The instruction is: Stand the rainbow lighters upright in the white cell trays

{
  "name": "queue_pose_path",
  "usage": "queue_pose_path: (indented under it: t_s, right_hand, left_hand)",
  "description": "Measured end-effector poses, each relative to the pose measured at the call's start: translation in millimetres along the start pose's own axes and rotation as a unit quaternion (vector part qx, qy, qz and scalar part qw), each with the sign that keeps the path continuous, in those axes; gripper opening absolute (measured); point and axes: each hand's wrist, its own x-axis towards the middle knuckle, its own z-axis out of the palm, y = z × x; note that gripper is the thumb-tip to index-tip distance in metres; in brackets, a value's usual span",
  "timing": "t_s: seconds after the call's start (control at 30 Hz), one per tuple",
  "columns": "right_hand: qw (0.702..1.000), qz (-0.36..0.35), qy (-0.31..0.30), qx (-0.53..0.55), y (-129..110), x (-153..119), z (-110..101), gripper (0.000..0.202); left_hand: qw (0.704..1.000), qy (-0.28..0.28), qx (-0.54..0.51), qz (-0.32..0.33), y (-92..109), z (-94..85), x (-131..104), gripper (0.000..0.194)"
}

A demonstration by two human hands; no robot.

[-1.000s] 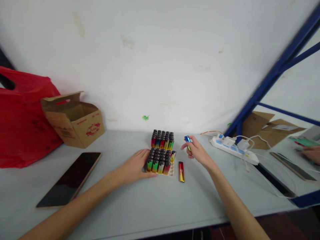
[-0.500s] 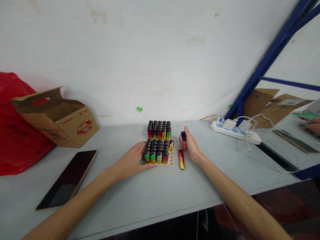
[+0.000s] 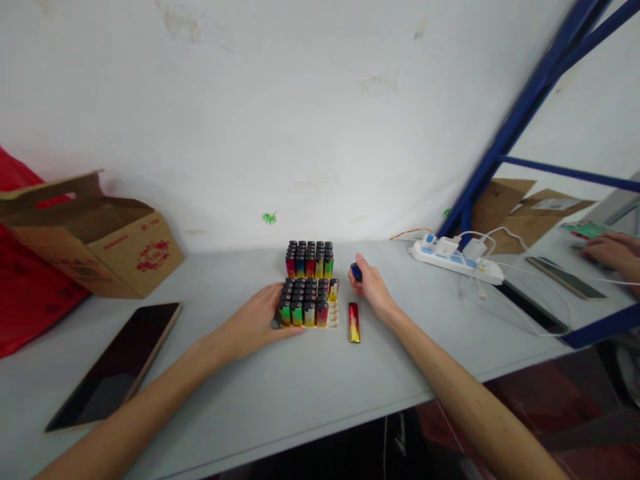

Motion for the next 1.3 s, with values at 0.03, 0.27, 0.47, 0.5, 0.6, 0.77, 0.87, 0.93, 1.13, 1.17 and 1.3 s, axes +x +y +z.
queue_pose_path:
  t_s: [0.03,0.27,0.47,0.5,0.6,0.77,0.87,0.93,1.13,1.17,1.3]
  right_hand:
    - [1.000,-0.009,-0.001,-0.004,0.5,0.3,-1.0,0.074]
    - [1.000,-0.008,0.000,-0.020,3.5,0.9,-7.9,0.066]
    - [0.999,-0.039,-0.014,-0.008,2.2,0.5,-6.3,0.085]
    - [0.998,-0.066,-0.012,-0.021,2.0,-1.3,-6.9,0.086]
    - [0.977,-0.175,-0.003,-0.120,1.2,-7.8,-11.7,0.075]
    - [0.912,-0.319,-0.002,-0.259,1.3,-12.1,-20.3,0.048]
    - [0.908,-0.333,-0.016,-0.254,1.6,-12.7,-21.3,0.040]
    - [0.913,-0.329,-0.017,-0.242,0.2,-14.5,-21.5,0.037]
    - [0.941,-0.260,-0.060,-0.207,-10.0,-25.5,-19.8,0.037]
    - [0.943,-0.253,-0.070,-0.204,-11.5,-26.8,-19.3,0.038]
    - [0.945,-0.237,-0.106,-0.199,-15.0,-29.3,-19.9,0.040]
  left_hand:
    - [1.000,-0.001,0.002,0.000,0.4,-0.1,0.0,0.079]
    - [1.000,0.007,0.016,0.002,5.6,-1.2,-0.1,0.079]
    - [1.000,0.011,0.011,0.004,5.2,-0.6,0.3,0.079]
    - [1.000,0.010,0.009,0.004,4.4,-0.3,0.2,0.079]
    - [1.000,0.008,0.006,0.001,1.4,0.7,-0.4,0.081]
    - [1.000,0.003,0.001,-0.006,-4.0,3.0,-1.1,0.085]
    - [1.000,0.000,-0.005,-0.008,-5.6,3.7,-0.8,0.084]
    - [1.000,-0.002,-0.009,-0.004,-5.4,3.4,-0.8,0.084]
    - [1.000,-0.004,-0.015,0.005,-2.8,1.1,-0.2,0.081]
    - [1.000,-0.004,-0.015,0.005,-2.7,1.0,0.1,0.081]
    - [1.000,-0.002,-0.015,0.004,-4.0,1.6,0.8,0.080]
